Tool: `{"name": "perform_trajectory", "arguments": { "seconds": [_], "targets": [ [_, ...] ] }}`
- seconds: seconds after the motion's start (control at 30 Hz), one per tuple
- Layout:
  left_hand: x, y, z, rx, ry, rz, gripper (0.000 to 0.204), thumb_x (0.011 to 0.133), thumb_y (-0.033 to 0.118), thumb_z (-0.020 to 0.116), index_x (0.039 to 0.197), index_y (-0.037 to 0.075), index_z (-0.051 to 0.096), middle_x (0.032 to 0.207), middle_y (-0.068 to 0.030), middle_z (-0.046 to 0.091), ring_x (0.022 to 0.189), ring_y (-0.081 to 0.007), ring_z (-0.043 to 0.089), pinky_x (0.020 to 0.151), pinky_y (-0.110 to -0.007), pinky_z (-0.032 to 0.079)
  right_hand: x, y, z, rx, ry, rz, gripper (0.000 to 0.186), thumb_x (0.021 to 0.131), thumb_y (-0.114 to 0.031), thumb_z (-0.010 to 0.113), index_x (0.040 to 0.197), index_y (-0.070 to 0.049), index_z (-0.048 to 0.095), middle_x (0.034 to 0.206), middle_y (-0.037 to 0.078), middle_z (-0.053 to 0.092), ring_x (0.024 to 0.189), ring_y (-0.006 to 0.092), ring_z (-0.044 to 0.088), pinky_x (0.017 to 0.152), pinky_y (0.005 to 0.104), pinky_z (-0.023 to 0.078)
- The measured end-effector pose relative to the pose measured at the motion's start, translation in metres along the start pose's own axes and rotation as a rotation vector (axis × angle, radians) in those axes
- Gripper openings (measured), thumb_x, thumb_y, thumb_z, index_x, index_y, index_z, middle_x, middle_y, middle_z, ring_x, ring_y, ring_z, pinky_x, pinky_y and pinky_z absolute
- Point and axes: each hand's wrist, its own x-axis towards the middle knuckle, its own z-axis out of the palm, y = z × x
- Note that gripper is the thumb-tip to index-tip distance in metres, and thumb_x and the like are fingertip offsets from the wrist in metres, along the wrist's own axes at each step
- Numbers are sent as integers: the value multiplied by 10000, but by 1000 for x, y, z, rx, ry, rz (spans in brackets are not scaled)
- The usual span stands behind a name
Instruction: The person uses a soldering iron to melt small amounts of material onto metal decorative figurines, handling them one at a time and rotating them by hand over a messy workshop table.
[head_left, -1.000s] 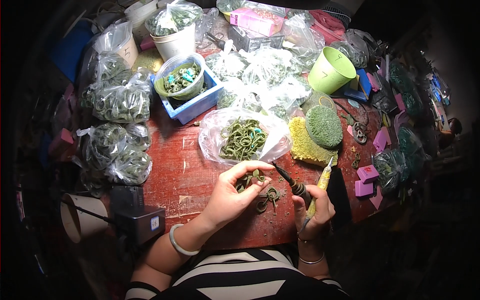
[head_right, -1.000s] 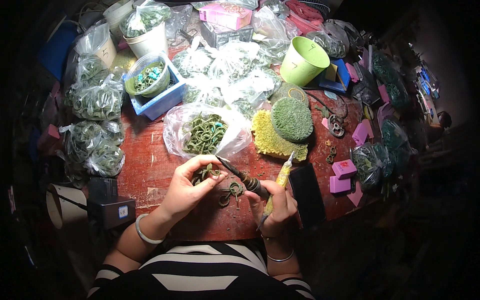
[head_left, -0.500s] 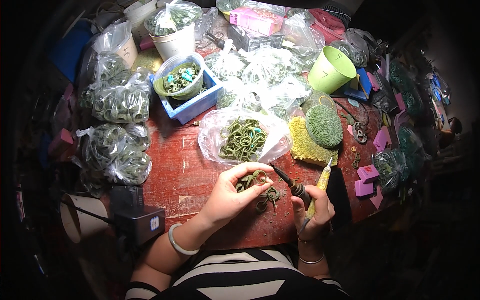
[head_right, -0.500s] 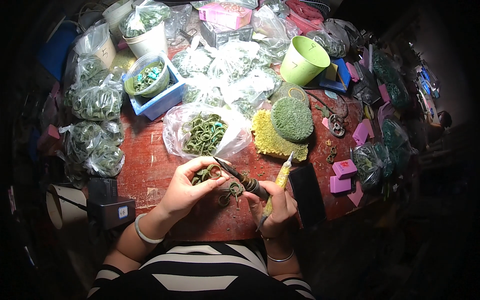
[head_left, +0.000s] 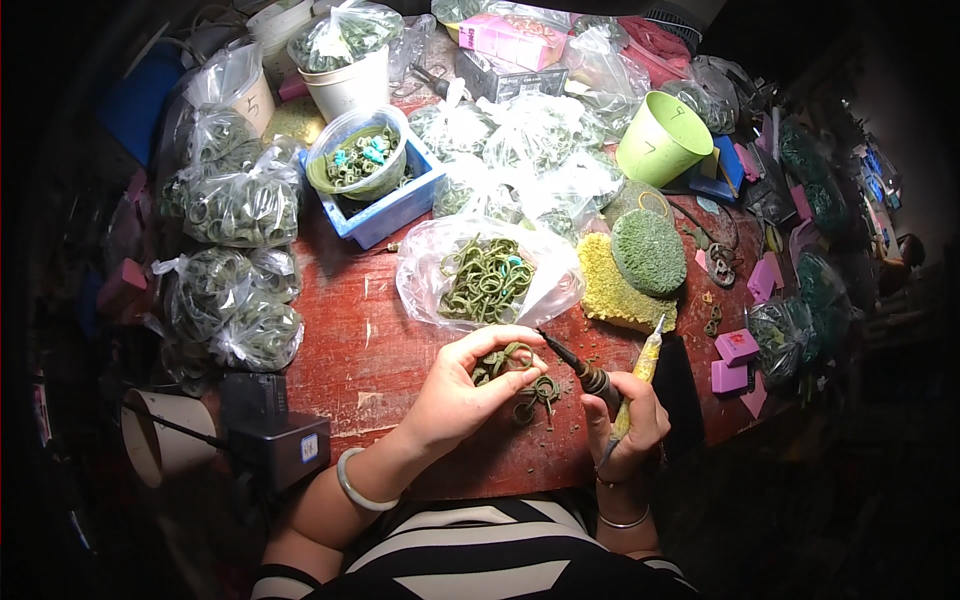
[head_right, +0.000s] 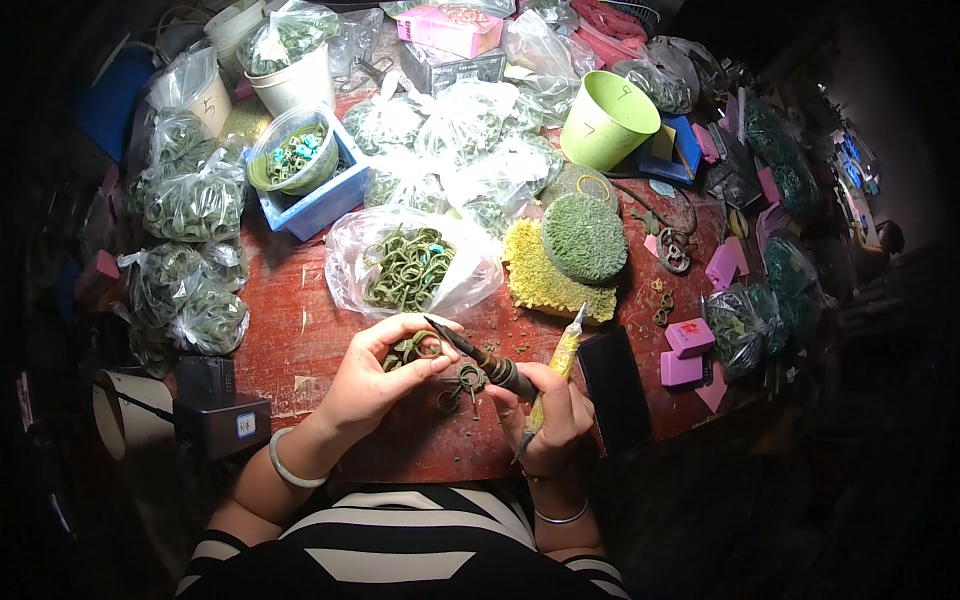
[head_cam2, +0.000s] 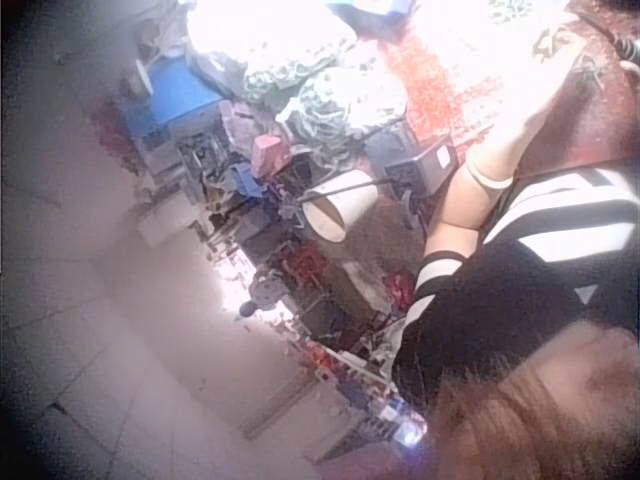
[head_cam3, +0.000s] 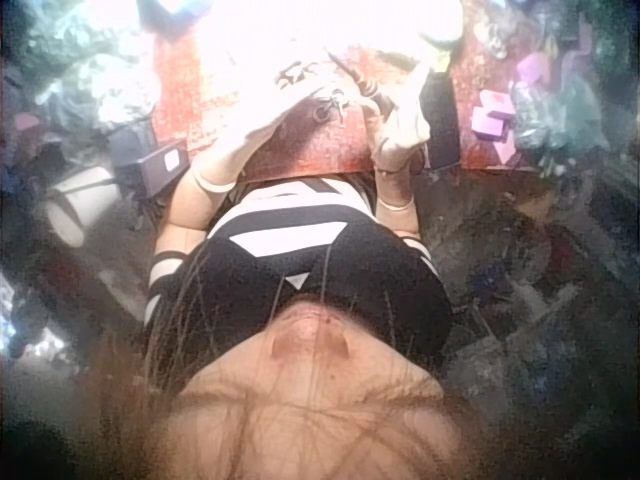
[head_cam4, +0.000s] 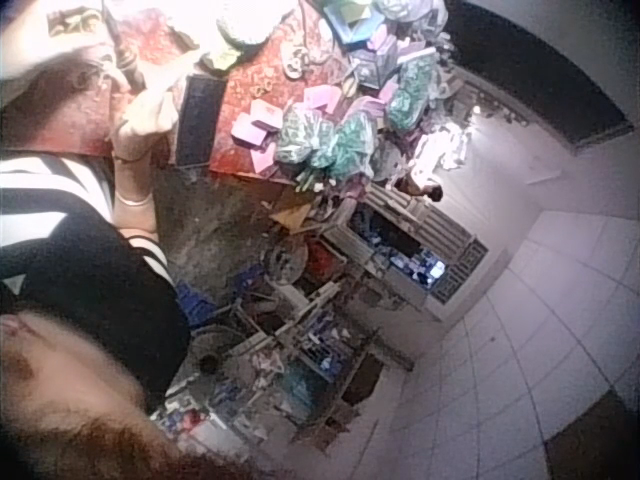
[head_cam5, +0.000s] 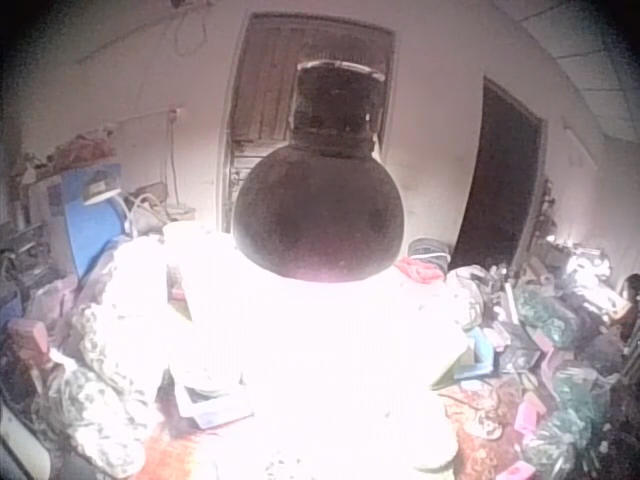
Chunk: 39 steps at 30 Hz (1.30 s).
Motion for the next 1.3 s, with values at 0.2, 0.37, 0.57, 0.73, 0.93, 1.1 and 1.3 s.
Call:
{"name": "perform_trajectory", "arguments": {
  "seconds": [0.2,0.37,0.57,0.73,0.93,1.1,1.3],
  "targets": [
    [0,2,0,-49,-19,-38,288,911,-25,667,1194,-12,615,1055,-51,666,1006,-109,655,903,-242,524,0,1,0,-2,-4,1,346,848,-309,799,969,-23,647,766,85,678,617,258,661,562,333,514],
    [0,3,1,-49,-23,1,238,904,-19,679,1139,-5,642,1074,-44,662,1007,-98,630,901,-242,512,0,1,0,14,-1,-5,343,848,-309,799,969,-25,649,766,82,679,614,251,659,562,330,513],
    [-1,4,2,-52,-29,8,193,897,-11,691,1088,1,659,1085,-38,656,997,-88,604,889,-239,501,-1,1,-1,0,-8,-7,340,845,-306,802,967,-27,651,763,81,678,614,250,660,560,328,513],
    [-1,9,3,-92,-15,-37,218,892,-7,698,1104,9,651,1070,-32,648,988,-78,600,873,-235,502,-2,1,-1,-18,-16,5,336,847,-304,800,972,-30,651,775,86,679,618,256,664,563,334,517],
    [-1,4,2,-122,7,-45,255,883,0,708,1128,27,642,1017,1,608,934,-51,562,836,-210,484,0,0,-1,-4,-17,-11,336,851,-297,799,972,-23,647,778,88,680,621,256,664,564,329,518],
    [-2,3,3,-80,36,-24,281,873,-4,719,1139,38,639,986,15,577,901,-40,526,793,-187,446,0,0,0,6,-21,-1,332,850,-289,801,968,-20,647,776,88,680,622,253,664,563,325,516],
    [-1,3,3,-49,44,-5,293,869,2,726,1146,38,637,971,20,575,884,-35,518,772,-184,440,0,1,0,-4,-21,-5,326,848,-281,803,966,-21,647,780,89,682,621,250,664,563,324,515]
  ]
}}
